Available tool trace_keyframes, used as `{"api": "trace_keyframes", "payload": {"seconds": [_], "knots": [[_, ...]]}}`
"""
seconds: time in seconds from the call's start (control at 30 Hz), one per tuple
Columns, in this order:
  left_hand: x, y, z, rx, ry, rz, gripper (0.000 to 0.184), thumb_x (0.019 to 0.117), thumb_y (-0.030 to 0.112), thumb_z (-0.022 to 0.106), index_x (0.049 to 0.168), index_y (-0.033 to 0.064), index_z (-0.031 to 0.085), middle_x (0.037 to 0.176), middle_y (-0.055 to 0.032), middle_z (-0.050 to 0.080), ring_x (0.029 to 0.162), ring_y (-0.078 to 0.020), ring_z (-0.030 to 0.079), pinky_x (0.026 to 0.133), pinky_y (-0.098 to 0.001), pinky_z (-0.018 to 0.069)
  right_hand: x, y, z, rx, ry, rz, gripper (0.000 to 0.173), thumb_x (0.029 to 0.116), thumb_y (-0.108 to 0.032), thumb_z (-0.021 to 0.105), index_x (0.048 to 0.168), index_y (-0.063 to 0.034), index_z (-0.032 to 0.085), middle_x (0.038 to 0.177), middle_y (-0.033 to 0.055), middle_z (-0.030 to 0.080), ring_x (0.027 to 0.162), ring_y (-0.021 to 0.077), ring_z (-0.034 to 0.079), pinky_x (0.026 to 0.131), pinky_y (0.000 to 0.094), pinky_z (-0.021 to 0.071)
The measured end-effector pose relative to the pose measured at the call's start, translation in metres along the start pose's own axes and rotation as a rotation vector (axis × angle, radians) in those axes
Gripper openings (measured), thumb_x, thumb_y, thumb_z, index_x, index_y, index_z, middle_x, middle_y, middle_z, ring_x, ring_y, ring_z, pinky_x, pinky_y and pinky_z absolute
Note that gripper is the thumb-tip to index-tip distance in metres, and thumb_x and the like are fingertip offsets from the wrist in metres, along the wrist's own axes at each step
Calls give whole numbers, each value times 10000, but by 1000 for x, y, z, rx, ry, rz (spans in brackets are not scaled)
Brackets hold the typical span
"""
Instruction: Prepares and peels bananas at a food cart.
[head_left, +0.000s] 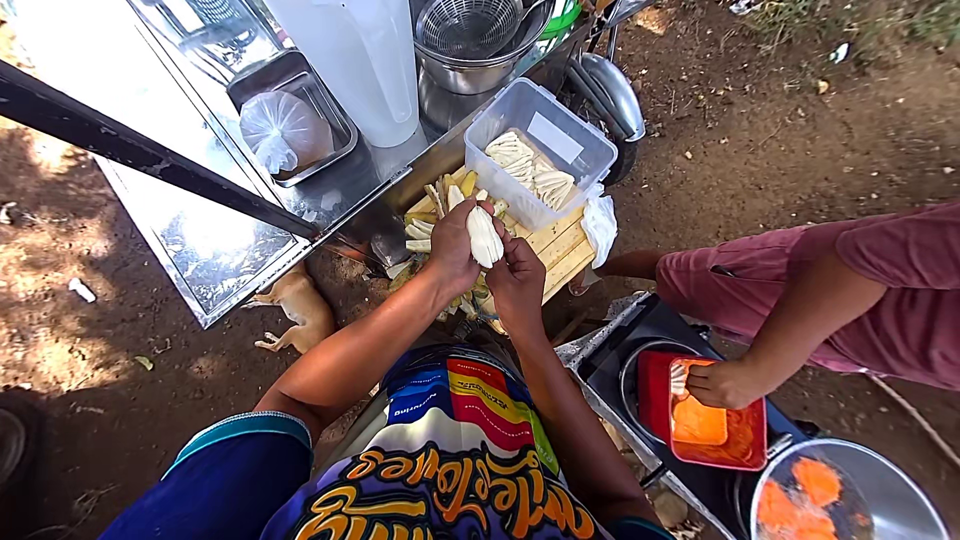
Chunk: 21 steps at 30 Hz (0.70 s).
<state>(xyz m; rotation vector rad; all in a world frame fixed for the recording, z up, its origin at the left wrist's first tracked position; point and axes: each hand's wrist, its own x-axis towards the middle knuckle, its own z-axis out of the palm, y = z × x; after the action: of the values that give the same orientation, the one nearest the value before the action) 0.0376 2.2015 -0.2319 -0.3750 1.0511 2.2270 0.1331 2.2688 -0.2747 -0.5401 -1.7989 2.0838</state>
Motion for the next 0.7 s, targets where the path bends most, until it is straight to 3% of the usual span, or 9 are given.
{"api": "trace_keyframes", "payload": {"seconds": [0.2,0.33,0.7], "knots": [[7,1,5,-92,141,-88,434,1119,368,294,973,81,585,753,-83,675,658,-199,690,628,-335,603,-3,5,-5,54,-44,-31,71,1032,-155,621,1033,-94,656,808,28,637,511,62,474,452,206,420],[14,13,2,-162,171,-176,423,1098,392,280,931,127,564,692,-29,598,569,-148,610,527,-291,543,-17,-4,-10,27,-90,-131,114,1024,-145,630,1097,-89,697,835,5,651,547,40,496,495,199,447],[14,21,5,-192,210,-198,411,1091,411,296,941,141,567,668,-14,583,555,-145,606,537,-300,553,-21,-4,-11,55,-126,-122,113,1017,-129,639,1093,-79,708,808,19,637,543,53,483,498,208,435]]}}
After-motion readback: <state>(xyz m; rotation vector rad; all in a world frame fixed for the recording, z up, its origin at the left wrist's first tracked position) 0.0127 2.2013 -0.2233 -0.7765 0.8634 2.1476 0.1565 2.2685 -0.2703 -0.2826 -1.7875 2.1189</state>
